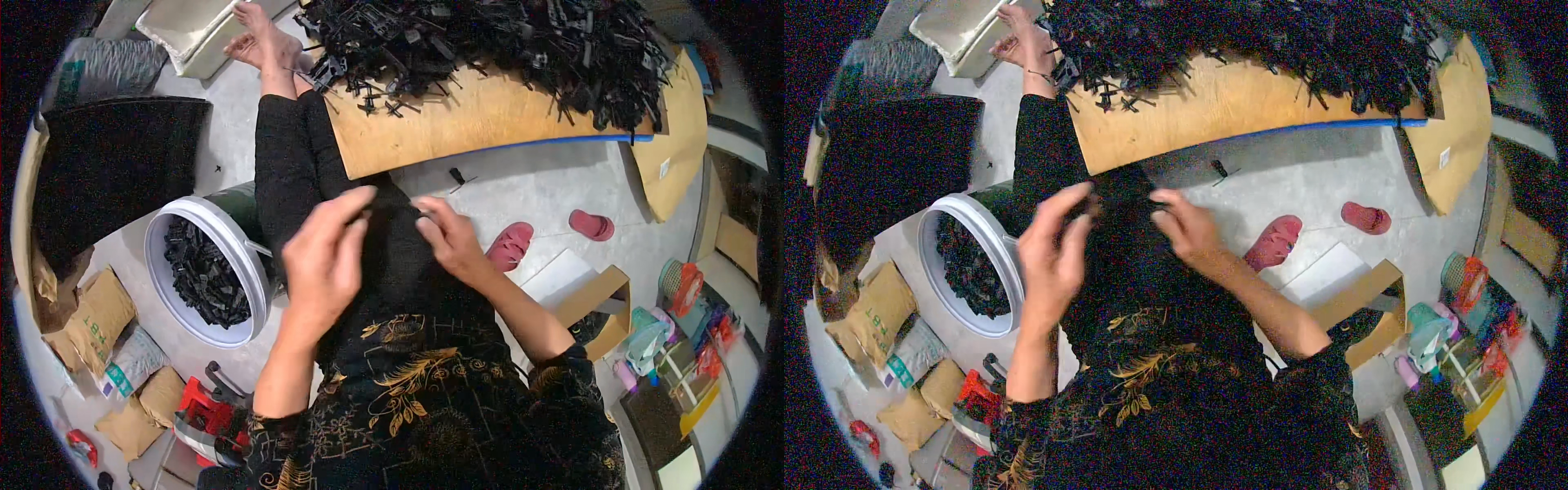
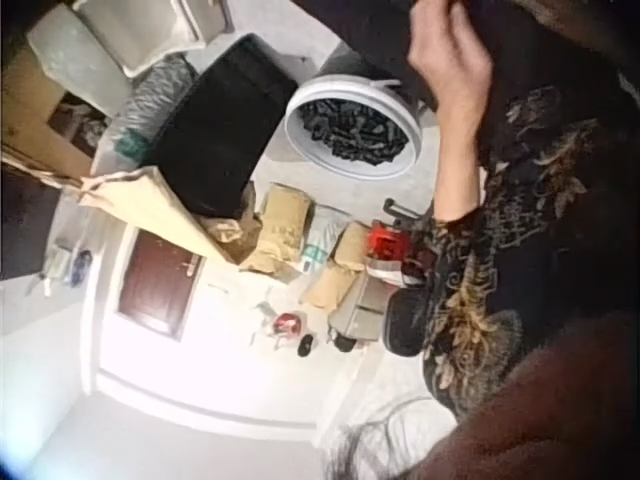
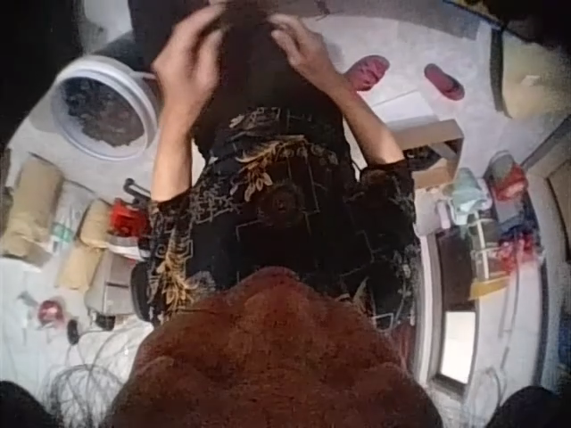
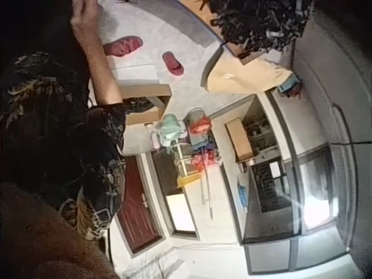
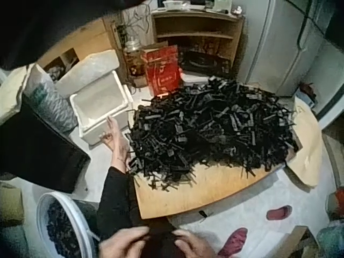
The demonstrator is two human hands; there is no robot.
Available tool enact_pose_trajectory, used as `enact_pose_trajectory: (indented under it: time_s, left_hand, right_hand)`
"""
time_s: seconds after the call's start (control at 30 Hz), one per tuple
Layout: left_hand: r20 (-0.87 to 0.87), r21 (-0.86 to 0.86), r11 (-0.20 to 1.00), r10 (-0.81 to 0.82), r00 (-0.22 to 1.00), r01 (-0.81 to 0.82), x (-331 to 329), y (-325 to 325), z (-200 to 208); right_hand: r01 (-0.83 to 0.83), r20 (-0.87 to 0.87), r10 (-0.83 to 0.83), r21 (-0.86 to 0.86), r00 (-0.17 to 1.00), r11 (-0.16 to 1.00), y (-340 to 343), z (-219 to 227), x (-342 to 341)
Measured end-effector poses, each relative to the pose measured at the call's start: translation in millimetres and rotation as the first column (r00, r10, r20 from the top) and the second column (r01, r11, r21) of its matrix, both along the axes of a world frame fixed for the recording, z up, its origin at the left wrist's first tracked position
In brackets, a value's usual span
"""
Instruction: Sort small black plastic components from a crate into a nearby bucket while sitting on the floor.
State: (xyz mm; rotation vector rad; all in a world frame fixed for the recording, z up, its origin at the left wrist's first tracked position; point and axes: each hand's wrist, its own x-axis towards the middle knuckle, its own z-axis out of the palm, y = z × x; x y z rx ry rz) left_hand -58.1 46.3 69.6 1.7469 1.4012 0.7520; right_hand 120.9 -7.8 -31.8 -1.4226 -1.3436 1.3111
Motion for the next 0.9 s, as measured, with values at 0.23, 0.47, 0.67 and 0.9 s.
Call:
enact_pose_trajectory:
  time_s: [0.23,0.47,0.67,0.9]
  left_hand:
    - [-0.047,-0.049,0.881,0.469,0.882,-0.471,-113,-24,18]
    - [-0.639,0.146,0.902,0.400,0.657,-0.407,-203,-70,21]
    - [-0.782,0.130,0.860,0.395,0.481,-0.494,-227,-96,-2]
    - [-0.726,0.207,0.849,0.466,0.505,-0.486,-223,-108,-8]
  right_hand:
    - [0.200,0.658,-0.131,-0.030,0.742,0.979,-17,-219,77]
    - [0.235,0.766,0.263,-0.472,0.587,0.850,3,-249,83]
    - [0.081,0.740,0.407,-0.525,0.536,0.847,9,-223,72]
    - [0.035,0.752,0.425,-0.509,0.503,0.860,-2,-234,88]
